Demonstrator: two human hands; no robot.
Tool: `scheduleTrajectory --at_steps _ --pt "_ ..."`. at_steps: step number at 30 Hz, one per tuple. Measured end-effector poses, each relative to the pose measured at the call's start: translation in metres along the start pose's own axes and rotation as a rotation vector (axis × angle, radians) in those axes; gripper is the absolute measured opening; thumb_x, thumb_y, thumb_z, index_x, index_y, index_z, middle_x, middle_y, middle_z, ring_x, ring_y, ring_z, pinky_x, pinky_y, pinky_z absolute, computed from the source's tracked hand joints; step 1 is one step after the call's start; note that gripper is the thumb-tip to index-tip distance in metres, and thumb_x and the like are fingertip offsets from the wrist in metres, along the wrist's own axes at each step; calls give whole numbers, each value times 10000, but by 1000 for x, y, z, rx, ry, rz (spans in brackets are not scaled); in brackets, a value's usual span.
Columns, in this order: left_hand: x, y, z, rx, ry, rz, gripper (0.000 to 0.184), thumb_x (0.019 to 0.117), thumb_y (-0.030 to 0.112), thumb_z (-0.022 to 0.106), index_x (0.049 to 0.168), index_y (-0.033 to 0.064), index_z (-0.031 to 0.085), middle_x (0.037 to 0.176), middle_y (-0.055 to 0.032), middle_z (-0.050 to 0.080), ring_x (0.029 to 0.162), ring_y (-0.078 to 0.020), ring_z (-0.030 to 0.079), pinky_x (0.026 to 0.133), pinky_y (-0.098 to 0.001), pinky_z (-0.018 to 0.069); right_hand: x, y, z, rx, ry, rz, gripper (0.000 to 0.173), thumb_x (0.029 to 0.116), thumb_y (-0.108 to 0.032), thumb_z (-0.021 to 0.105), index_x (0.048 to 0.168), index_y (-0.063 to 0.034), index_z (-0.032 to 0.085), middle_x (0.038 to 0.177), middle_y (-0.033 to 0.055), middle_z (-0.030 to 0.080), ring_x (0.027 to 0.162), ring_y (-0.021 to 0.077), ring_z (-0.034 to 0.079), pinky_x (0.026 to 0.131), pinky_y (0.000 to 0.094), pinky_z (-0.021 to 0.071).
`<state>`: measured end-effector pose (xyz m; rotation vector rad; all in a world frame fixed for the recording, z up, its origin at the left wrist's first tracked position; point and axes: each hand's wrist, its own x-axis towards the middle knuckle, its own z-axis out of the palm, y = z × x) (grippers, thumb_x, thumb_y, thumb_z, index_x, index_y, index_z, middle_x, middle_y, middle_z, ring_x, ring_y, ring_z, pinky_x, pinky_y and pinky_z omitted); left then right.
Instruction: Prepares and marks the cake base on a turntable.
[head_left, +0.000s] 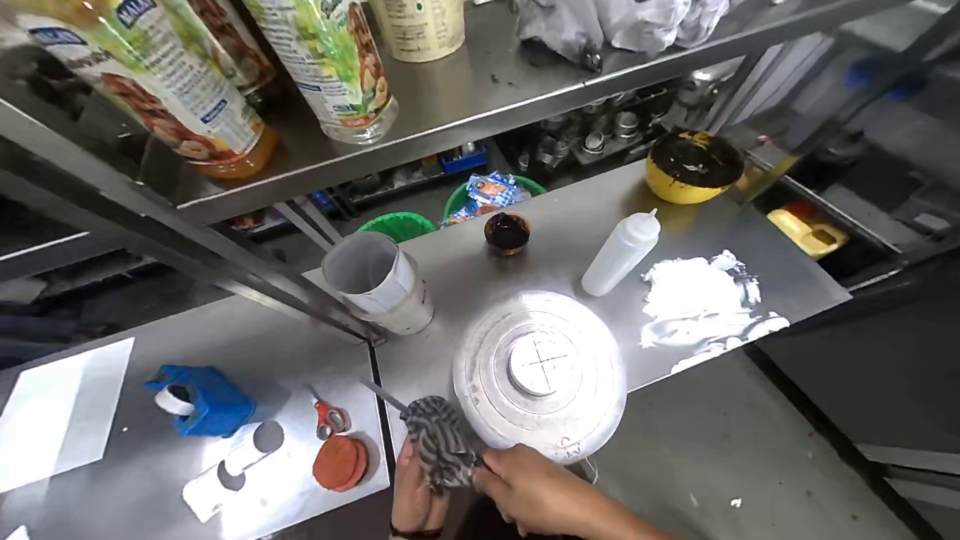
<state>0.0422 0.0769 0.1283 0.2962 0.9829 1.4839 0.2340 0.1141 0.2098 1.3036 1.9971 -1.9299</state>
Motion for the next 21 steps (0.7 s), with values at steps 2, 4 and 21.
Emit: scheduleTrajectory --at_steps 2,4,21 --pt "11 6 8 -35 132 32 352 1106 276 267 1281 74 496 1002 -72 710 896 -160 718 767 -370 630 -15 10 -13 43 -54 -4 520 1104 -501 344 1154 -53 603 746 98 647 580 230 651 580 431 577" --pt "22 12 12 -109 240 51 412 1126 313 177 1220 105 520 950 -58 699 859 -158 709 734 -368 623 -37 24 -31 36 -112 -8 525 1100 -516 345 1154 -69 615 722 78 644 553 205 638 554 403 570" --pt "24 -54 23 696 -80 -187 379 1090 247 457 1036 -40 698 955 -123 754 914 -191 735 882 -396 609 -145 133 -98 458 785 -155 223 1039 -140 499 1191 -47 633 697 12 631 540 142 621 472 311 559"
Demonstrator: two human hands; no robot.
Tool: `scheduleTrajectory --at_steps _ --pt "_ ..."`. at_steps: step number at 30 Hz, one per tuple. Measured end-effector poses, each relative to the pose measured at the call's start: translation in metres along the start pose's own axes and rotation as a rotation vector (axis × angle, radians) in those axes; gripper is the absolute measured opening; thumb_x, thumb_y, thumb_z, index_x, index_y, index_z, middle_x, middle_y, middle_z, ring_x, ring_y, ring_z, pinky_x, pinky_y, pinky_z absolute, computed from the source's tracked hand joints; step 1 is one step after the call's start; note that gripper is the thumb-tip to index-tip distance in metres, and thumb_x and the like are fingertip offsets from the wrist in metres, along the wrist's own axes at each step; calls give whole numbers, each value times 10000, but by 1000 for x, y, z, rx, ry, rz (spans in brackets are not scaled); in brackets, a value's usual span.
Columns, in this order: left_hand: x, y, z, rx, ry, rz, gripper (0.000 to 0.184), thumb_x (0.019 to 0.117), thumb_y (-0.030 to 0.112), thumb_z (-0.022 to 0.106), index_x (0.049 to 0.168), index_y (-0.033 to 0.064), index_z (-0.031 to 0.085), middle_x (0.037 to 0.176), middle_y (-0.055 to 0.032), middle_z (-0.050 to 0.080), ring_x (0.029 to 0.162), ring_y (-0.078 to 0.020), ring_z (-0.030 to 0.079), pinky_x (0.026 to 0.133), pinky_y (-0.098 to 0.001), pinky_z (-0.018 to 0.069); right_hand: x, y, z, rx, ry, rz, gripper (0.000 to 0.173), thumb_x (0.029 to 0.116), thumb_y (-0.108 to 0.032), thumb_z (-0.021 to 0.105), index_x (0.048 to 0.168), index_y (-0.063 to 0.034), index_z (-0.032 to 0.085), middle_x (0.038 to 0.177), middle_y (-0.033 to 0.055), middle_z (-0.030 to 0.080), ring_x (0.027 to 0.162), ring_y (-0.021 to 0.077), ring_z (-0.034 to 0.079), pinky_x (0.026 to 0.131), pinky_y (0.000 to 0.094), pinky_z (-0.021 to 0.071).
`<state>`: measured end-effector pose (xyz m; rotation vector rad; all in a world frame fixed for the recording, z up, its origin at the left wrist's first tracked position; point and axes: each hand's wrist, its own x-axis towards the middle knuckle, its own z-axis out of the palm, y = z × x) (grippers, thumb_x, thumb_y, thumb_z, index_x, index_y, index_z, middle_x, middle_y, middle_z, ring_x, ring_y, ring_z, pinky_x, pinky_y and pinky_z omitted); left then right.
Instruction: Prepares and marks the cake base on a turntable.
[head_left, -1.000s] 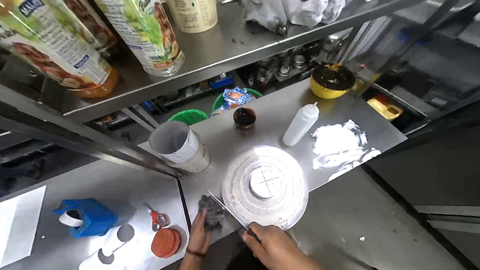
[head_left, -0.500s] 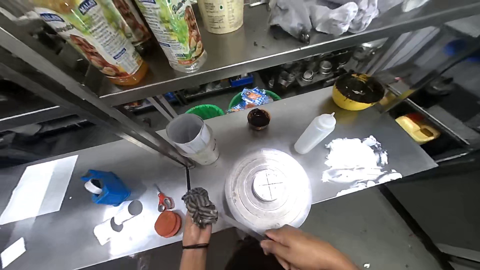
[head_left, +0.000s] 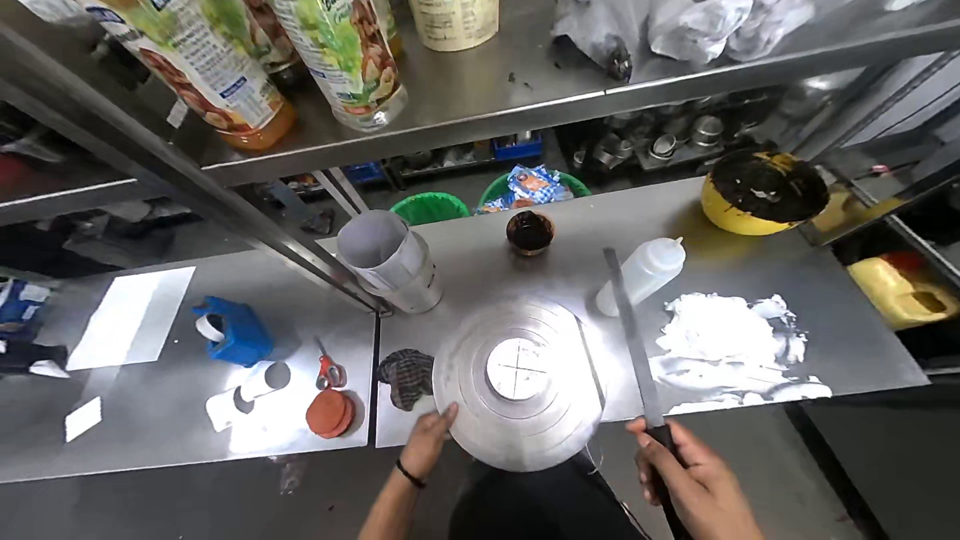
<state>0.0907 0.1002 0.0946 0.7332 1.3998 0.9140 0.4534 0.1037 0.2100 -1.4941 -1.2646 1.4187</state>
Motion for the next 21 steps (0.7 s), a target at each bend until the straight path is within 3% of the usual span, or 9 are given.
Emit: scheduleTrajectory --at_steps 4,8,12,17,21 --pt "34 26 4 11 318 -10 411 1080 356 496 1146 -2 687 999 -147 728 912 -225 708 856 -438 588 1 7 7 -30 -80 -66 232 1045 -158 508 1210 -58 637 715 21 640 549 143 620 479 318 557" --pt "35 26 23 -2 407 -8 464 1079 418 472 1304 40 620 1055 -152 724 929 -232 717 840 -438 602 -4 6 18 -12 -109 -98 236 1057 -137 494 1225 -40 627 734 35 649 574 154 639 511 329 580" --pt "25 21 30 -37 459 -4 413 1083 358 486 1189 -2 658 954 -157 729 844 -226 725 780 -408 614 -12 8 32 88 -33 -115 229 1055 -100 477 1216 -14 616 713 21 629 561 139 621 494 309 565" --pt "25 20 28 -39 432 14 392 1085 328 488 1183 -13 655 951 -154 734 846 -214 729 791 -390 613 -22 8 43 201 60 -105 241 1041 -48 461 1232 -6 603 714 8 630 560 119 620 495 280 561" --pt "28 20 23 3 414 21 398 1082 351 492 1173 3 663 948 -145 735 845 -210 727 790 -396 611 -30 7 50 206 2 -39 279 1042 -37 477 1292 8 592 721 9 645 568 121 631 510 292 573"
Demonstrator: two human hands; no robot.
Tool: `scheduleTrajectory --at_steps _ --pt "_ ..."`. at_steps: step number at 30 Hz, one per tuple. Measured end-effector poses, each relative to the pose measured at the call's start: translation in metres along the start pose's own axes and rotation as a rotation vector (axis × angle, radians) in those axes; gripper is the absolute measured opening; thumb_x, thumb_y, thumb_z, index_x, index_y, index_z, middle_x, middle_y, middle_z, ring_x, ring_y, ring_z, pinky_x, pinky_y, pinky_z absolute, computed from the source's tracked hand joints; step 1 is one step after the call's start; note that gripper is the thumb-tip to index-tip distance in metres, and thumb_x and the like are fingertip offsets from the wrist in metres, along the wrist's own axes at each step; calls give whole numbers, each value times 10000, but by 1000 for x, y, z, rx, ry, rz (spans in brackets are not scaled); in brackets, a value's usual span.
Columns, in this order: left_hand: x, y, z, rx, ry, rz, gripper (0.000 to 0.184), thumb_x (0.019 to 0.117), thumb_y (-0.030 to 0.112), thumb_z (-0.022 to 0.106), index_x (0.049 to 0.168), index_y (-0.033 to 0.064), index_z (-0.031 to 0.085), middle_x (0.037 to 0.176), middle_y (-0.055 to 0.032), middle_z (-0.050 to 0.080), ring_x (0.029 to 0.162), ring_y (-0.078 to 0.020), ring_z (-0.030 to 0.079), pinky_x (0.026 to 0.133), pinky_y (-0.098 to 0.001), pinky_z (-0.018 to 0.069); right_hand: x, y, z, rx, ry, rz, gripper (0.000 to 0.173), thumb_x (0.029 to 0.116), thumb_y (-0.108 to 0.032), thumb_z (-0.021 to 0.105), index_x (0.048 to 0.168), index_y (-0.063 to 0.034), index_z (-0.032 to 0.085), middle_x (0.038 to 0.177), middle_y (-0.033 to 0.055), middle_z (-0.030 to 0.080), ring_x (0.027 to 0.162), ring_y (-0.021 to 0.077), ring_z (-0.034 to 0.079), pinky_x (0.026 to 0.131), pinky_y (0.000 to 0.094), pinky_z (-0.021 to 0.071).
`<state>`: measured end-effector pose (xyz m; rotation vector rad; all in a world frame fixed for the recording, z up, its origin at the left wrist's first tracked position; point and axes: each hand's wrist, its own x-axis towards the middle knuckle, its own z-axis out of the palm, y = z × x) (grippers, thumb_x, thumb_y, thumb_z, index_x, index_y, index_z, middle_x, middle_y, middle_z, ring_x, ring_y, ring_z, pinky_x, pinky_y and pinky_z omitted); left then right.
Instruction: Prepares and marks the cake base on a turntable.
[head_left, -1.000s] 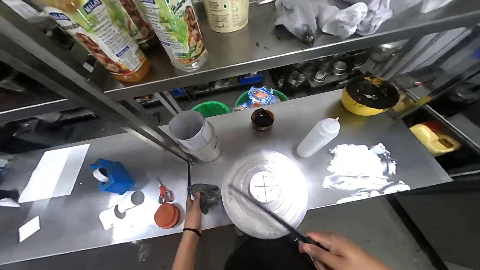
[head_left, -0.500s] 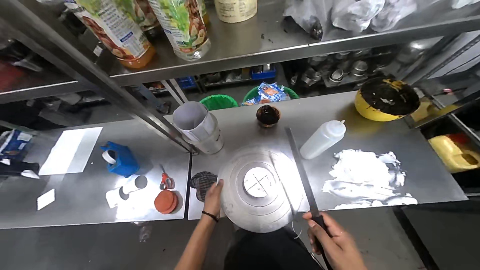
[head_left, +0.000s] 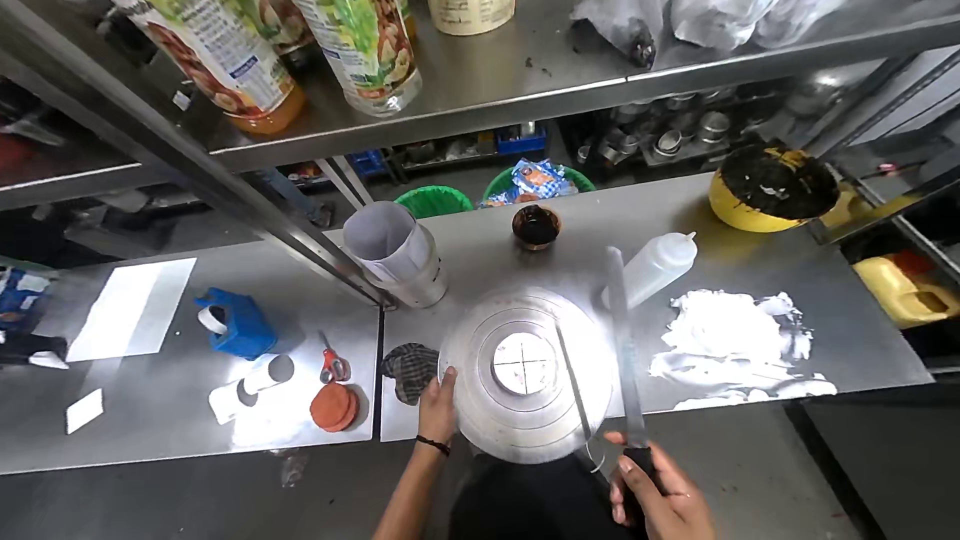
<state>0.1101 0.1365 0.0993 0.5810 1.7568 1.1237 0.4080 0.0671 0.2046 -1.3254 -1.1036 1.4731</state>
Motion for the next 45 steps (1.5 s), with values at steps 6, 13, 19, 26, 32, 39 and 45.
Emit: scheduleTrajectory --at_steps 6,13,19,26,32,39,45 --pt "12 5 -3 63 -34 17 429 1072 405 498 1200 37 677 995 -140 733 879 -216 717 816 -429 597 6 6 7 -85 -33 -14 201 1046 -85 516 1182 -13 644 707 18 652 552 125 626 484 285 557" --pt "74 58 4 161 -145 -31 530 1079 473 446 1230 14 663 1121 -184 692 1019 -267 667 917 -509 540 11 11 6 -109 4 -82 214 1050 -151 535 1186 -32 651 703 15 647 546 125 631 483 291 572" --pt "55 48 2 107 -142 16 436 1086 382 478 1309 38 628 1211 -162 675 1081 -240 648 948 -476 524 7 12 -3 -262 7 -154 229 1048 -169 534 1192 -39 655 717 7 665 561 113 641 487 289 571" --pt "15 17 -3 -40 -99 -61 465 1065 451 479 1274 65 633 1040 -130 729 894 -205 718 812 -402 604 5 21 -2 -269 5 -144 226 1051 -187 542 1190 -49 655 721 1 671 559 113 643 484 282 571" --pt "24 21 -8 128 -154 -19 485 1072 456 462 1227 39 655 1012 -143 728 889 -219 714 820 -428 597 11 18 -5 -330 -24 -167 237 1051 -225 554 1190 -70 667 729 -10 676 560 99 643 485 279 572" --pt "76 63 8 -353 -258 -246 585 1089 540 280 1318 90 577 1070 -86 717 947 -181 701 810 -400 593 14 15 -5 -351 -35 -184 241 1050 -231 554 1179 -62 668 736 -7 677 569 96 649 493 274 579" --pt "27 28 -7 -422 -249 -211 527 1069 527 412 1375 133 581 1219 -83 698 1083 -213 683 906 -451 583 5 19 -7 -362 -14 -174 226 1049 -192 556 1195 -58 664 746 0 677 578 104 651 498 283 582"
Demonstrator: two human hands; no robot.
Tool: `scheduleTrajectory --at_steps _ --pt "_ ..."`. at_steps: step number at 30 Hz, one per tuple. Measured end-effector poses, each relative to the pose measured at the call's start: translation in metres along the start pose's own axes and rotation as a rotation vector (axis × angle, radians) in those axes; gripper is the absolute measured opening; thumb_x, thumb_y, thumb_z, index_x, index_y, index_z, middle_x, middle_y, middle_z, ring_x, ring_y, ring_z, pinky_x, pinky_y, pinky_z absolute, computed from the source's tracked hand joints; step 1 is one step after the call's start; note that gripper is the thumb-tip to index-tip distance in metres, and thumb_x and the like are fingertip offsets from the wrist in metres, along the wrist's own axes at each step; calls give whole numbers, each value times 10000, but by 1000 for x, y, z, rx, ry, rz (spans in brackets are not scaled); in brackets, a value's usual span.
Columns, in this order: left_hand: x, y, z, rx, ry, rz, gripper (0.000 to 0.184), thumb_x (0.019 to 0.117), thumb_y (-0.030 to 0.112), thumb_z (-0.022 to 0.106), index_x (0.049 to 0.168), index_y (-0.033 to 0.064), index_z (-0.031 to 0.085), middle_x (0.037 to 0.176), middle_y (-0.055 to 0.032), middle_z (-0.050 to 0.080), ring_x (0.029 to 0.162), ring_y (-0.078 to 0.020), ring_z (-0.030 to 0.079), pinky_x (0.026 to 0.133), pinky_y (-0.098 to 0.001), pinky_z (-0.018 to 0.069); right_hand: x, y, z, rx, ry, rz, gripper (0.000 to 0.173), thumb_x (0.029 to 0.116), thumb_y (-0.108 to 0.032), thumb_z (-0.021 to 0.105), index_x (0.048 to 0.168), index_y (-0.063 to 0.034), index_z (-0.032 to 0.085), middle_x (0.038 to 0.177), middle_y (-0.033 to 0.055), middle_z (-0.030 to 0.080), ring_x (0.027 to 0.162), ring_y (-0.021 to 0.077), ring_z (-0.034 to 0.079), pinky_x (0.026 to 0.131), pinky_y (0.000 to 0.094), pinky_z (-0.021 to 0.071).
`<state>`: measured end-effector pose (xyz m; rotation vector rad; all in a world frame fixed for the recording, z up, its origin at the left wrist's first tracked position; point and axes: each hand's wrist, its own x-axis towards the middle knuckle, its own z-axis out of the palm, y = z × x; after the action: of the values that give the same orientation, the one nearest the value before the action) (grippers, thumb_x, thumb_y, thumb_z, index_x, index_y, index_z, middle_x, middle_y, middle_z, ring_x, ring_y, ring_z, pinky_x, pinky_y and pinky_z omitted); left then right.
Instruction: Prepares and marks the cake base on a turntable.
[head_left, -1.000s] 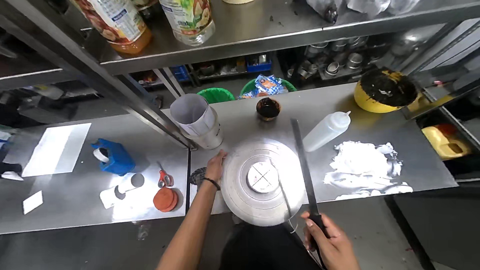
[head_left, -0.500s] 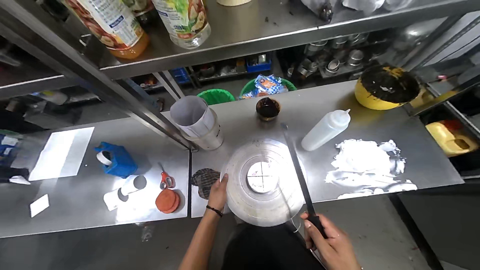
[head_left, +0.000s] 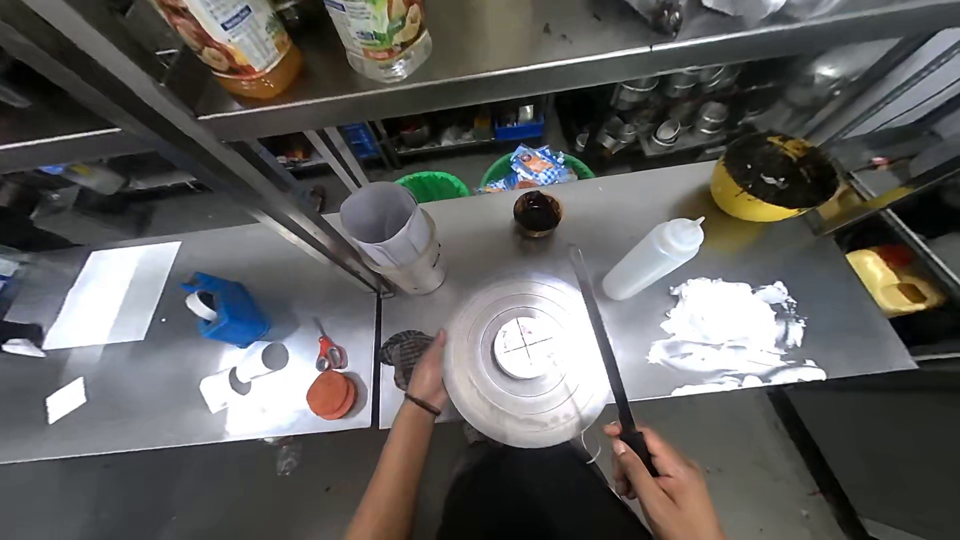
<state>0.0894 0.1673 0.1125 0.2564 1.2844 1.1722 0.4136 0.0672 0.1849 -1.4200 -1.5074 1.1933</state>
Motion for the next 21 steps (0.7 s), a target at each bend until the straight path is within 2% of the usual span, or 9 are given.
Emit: scheduleTrajectory --at_steps 3,6,8,11,14,17,21 --pt "-18 -31 -4 55 85 42 459 1084 406 459 1325 45 605 1168 -153 711 1043 -259 706 891 -463 598 -2 1 2 -3 -16 26 225 1046 -189 560 1190 -50 665 736 -4 674 574 98 645 501 282 578" --pt "-26 -39 -1 74 138 94 427 1090 351 457 1273 1 619 1099 -170 724 984 -253 724 867 -432 610 0 5 5 -29 -41 28 226 1048 -230 568 1182 -78 667 722 -17 671 561 93 639 489 281 569" --pt "-24 -37 -1 119 152 106 431 1088 361 461 1254 2 630 1068 -164 730 952 -244 728 848 -422 612 3 8 7 -40 -46 23 230 1052 -265 566 1172 -100 671 709 -26 662 541 90 628 470 278 561" --pt "-23 -38 -6 147 124 112 442 1085 373 466 1281 12 628 1093 -163 729 979 -246 725 875 -430 605 11 9 7 -61 -60 14 249 1049 -301 564 1161 -108 676 704 -31 657 537 88 626 465 276 559" --pt "-26 -42 -8 170 118 112 443 1087 373 455 1253 3 634 1073 -171 728 970 -251 724 869 -430 605 17 10 8 -91 -62 2 272 1049 -346 554 1145 -124 677 699 -45 651 542 72 623 467 265 554" --pt "-30 -48 -10 196 116 130 437 1096 357 436 1257 4 639 1076 -163 732 977 -240 726 880 -422 604 18 8 8 -115 -65 -2 264 1052 -345 548 1140 -131 676 709 -47 657 543 74 628 470 271 562" --pt "-33 -51 -6 203 158 140 421 1102 334 431 1217 -11 645 1024 -167 733 927 -236 730 841 -414 613 15 7 12 -195 -82 57 291 1054 -369 532 1143 -131 675 700 -44 649 543 81 625 486 297 565"
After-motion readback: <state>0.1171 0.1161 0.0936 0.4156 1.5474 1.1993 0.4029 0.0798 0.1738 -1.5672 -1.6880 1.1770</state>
